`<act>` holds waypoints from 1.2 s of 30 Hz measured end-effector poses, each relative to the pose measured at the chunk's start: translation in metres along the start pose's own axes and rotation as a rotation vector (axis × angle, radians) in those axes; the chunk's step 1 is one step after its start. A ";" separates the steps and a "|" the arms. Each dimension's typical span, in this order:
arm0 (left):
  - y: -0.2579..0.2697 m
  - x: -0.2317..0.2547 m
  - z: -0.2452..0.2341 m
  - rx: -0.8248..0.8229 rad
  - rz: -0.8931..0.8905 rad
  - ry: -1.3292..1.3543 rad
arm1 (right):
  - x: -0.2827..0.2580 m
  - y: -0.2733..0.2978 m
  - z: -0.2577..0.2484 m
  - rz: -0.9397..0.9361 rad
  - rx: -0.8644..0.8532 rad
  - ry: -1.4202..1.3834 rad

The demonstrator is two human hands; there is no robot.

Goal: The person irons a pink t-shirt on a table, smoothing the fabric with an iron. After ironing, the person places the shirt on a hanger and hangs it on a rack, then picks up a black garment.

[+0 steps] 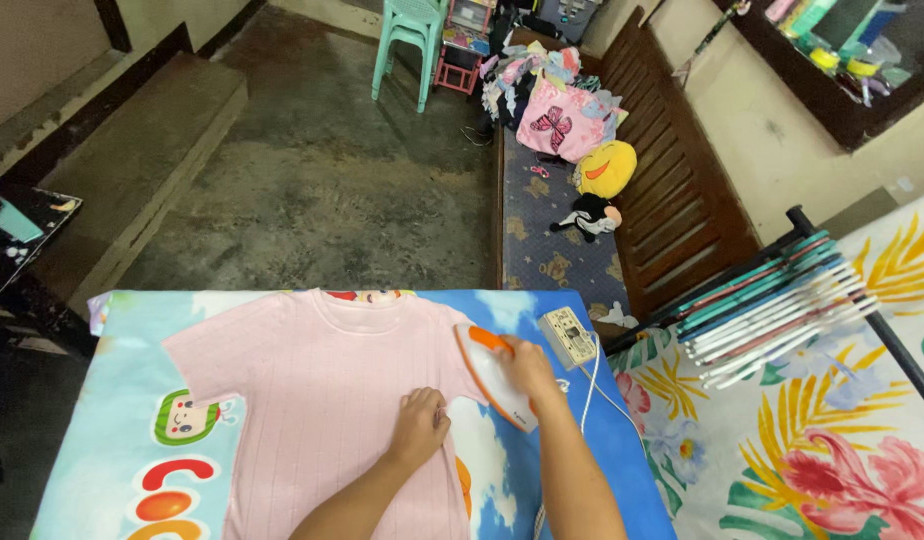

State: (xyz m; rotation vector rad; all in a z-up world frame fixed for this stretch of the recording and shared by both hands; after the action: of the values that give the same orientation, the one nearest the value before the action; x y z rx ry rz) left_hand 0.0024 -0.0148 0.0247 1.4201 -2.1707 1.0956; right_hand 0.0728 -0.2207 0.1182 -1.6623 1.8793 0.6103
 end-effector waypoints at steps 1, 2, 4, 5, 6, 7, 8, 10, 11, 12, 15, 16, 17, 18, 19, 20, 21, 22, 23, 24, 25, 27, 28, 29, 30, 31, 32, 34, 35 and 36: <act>0.001 -0.001 -0.005 0.024 -0.010 0.039 | -0.006 -0.001 0.006 -0.007 -0.031 -0.025; 0.002 0.001 -0.008 0.021 -0.002 0.035 | 0.005 -0.001 0.011 0.126 -0.058 -0.060; 0.001 0.007 -0.014 0.015 0.016 0.027 | 0.029 0.006 0.017 0.394 -0.113 -0.129; 0.002 0.010 -0.018 0.004 0.024 0.025 | 0.026 0.001 0.018 0.361 -0.090 -0.137; 0.001 0.013 -0.019 -0.009 0.035 0.024 | 0.026 -0.005 0.018 0.329 -0.063 -0.146; 0.000 0.016 -0.020 -0.022 0.046 0.023 | 0.026 -0.013 0.020 0.297 -0.037 -0.155; -0.001 0.018 -0.020 -0.029 0.045 0.029 | 0.021 -0.028 0.022 0.212 0.003 -0.119; -0.002 0.018 -0.021 -0.047 0.039 0.039 | 0.009 -0.054 0.029 0.043 0.077 -0.050; -0.002 0.017 -0.024 -0.022 0.034 0.036 | 0.015 -0.061 0.034 0.069 0.082 -0.041; -0.002 0.016 -0.027 0.002 0.030 0.035 | 0.018 -0.071 0.039 0.096 0.087 -0.032; -0.003 0.017 -0.034 0.040 0.005 0.003 | 0.038 -0.075 0.053 0.292 0.021 -0.108; -0.005 0.018 -0.035 0.047 -0.001 -0.009 | 0.047 -0.069 0.054 0.377 -0.010 -0.150; -0.007 0.021 -0.032 0.015 0.006 -0.040 | 0.041 -0.066 0.051 0.284 -0.009 -0.138; -0.007 0.022 -0.030 -0.020 0.014 -0.070 | 0.036 -0.052 0.048 0.194 -0.009 -0.126; -0.006 0.023 -0.027 -0.054 0.022 -0.101 | 0.032 -0.036 0.045 0.104 -0.008 -0.114; -0.007 0.025 -0.027 -0.044 0.033 -0.116 | 0.032 -0.016 0.040 0.056 0.001 -0.133; -0.006 0.027 -0.028 -0.033 0.045 -0.130 | 0.029 -0.004 0.036 0.008 0.010 -0.152; -0.007 0.026 -0.029 -0.019 0.056 -0.148 | 0.037 0.000 0.037 0.093 0.000 -0.143; -0.008 0.023 -0.028 -0.017 0.050 -0.132 | 0.045 0.008 0.038 0.177 -0.010 -0.135; -0.007 0.021 -0.026 -0.020 0.042 -0.116 | 0.053 0.012 0.041 0.266 -0.022 -0.126; -0.005 0.019 -0.024 -0.024 0.034 -0.100 | 0.049 0.006 0.044 0.257 -0.021 -0.122; -0.004 0.012 -0.017 -0.049 -0.003 -0.050 | 0.040 -0.020 0.050 0.236 -0.020 -0.113; -0.003 0.008 -0.015 -0.061 -0.025 -0.027 | 0.027 -0.039 0.054 0.162 0.011 -0.094; -0.003 0.006 -0.015 -0.041 -0.034 -0.009 | 0.016 -0.056 0.057 0.087 0.043 -0.075; -0.002 0.004 -0.016 -0.024 -0.045 0.010 | 0.015 -0.070 0.062 0.123 0.048 -0.046; 0.000 0.003 -0.017 -0.008 -0.057 0.030 | 0.015 -0.083 0.067 0.158 0.052 -0.017; 0.000 0.002 -0.019 0.002 -0.063 0.041 | 0.015 -0.089 0.069 0.166 0.055 -0.031; 0.000 0.001 -0.022 0.021 -0.077 0.064 | 0.014 -0.091 0.069 0.182 0.061 -0.058; 0.000 0.002 -0.025 0.038 -0.067 0.066 | 0.014 -0.084 0.069 0.164 0.038 -0.066; -0.001 0.003 -0.027 0.056 -0.055 0.070 | 0.015 -0.071 0.067 0.146 0.019 -0.073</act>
State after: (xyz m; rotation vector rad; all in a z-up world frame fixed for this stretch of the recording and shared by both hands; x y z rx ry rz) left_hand -0.0017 0.0031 0.0450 1.4341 -2.0558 1.1768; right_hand 0.1494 -0.1967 0.0599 -1.4806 1.9594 0.7003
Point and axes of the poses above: each hand's wrist, its own y-axis away from the middle knuckle, its own z-axis out of the palm, x = y × z, the point moved 10 cm from there along -y, towards the middle knuckle, and after that the axes turned 15 degrees about -y, right-handed, at the moved point
